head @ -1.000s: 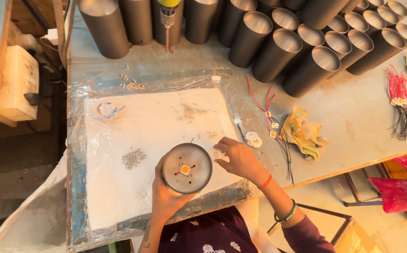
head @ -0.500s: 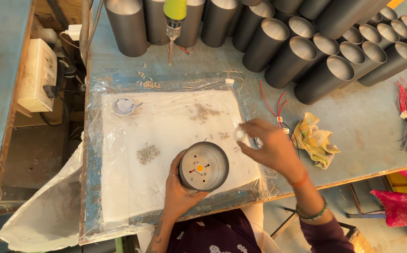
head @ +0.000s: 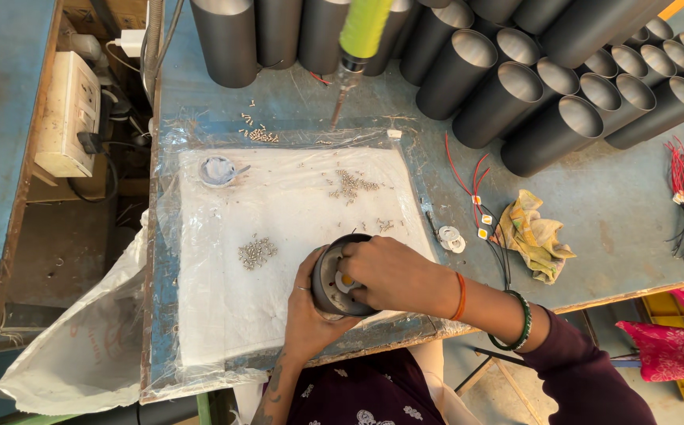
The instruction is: The person assembles LED light fixtures by inserting LED modules into cylindrical metal housings, threading wires through holes, and securing the LEDs with screws using a green cordless drill. The person repeats this process for multiple units on a workbench.
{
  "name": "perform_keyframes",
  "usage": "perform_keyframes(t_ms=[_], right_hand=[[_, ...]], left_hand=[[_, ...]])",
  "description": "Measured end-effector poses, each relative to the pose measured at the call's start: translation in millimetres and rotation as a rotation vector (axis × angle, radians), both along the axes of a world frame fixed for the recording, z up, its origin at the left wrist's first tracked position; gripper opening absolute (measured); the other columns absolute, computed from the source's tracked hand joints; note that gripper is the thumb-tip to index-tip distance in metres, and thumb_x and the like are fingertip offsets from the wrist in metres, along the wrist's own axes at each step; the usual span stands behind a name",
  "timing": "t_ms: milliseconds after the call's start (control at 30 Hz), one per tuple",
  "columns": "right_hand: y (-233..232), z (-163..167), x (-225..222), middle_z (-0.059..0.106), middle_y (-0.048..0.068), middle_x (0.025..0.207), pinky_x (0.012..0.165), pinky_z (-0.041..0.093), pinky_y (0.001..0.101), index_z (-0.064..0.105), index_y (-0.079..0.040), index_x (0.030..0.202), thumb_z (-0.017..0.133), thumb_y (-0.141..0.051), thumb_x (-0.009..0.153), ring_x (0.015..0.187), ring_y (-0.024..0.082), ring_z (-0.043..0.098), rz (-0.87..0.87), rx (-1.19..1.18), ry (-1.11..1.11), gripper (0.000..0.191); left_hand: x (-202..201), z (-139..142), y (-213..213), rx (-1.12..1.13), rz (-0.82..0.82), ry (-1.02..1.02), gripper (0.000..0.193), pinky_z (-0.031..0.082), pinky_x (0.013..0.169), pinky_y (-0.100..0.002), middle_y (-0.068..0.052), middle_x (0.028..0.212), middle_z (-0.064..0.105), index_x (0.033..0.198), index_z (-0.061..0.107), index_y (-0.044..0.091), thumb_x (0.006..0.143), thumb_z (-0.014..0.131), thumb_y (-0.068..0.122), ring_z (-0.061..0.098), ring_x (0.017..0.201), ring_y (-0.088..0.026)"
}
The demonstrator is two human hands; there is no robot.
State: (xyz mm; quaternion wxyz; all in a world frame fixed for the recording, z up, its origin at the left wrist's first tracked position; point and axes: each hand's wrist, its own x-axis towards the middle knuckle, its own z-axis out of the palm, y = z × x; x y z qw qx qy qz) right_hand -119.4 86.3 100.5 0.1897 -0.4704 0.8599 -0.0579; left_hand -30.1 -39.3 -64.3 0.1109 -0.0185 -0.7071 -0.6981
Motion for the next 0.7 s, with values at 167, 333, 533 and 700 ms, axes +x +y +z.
perform_keyframes(t_ms=[167, 333, 533, 700], right_hand=[[1, -11, -1, 0.071, 0.016, 0.103, 0.077, 0.056, 0.0449, 0.073, 0.002, 0.086, 0.075, -0.010, 0.070, 0.089, 0.036, 0.069, 0.001, -0.045, 0.009, 0.020], [4, -13, -1, 0.071, 0.017, 0.101, 0.078, 0.056, 0.0452, 0.072, 0.003, 0.083, 0.074, -0.007, 0.070, 0.090, 0.036, 0.069, 0.010, -0.073, 0.023, 0.017], [3, -15, -2, 0.071, 0.016, 0.101, 0.078, 0.057, 0.0441, 0.072, 0.003, 0.082, 0.073, -0.007, 0.072, 0.091, 0.034, 0.070, 0.010, -0.022, 0.037, 0.014], [2, -9, -1, 0.071, 0.017, 0.100, 0.077, 0.056, 0.0443, 0.072, 0.002, 0.086, 0.076, -0.010, 0.071, 0.089, 0.035, 0.069, 0.004, -0.043, 0.049, 0.020]], left_hand=[[0, -3, 0, -0.009, 0.000, -0.006, 0.110, 0.057, 0.105, -0.042, -0.017, 0.141, 0.059, 0.152, 0.037, 0.010, 0.061, 0.097, 0.026, 0.064, 0.128, -0.031], [0, -2, 0, -0.016, 0.005, 0.017, 0.111, 0.057, 0.105, -0.043, -0.018, 0.142, 0.058, 0.152, 0.037, 0.009, 0.061, 0.098, 0.026, 0.064, 0.128, -0.031], [0, -2, 0, -0.018, 0.004, 0.027, 0.111, 0.056, 0.105, -0.042, -0.018, 0.142, 0.057, 0.151, 0.036, 0.009, 0.060, 0.098, 0.023, 0.063, 0.128, -0.031], [1, -5, -1, -0.017, -0.009, 0.015, 0.112, 0.056, 0.107, -0.042, -0.018, 0.144, 0.056, 0.153, 0.035, 0.009, 0.059, 0.096, 0.018, 0.062, 0.130, -0.031]])
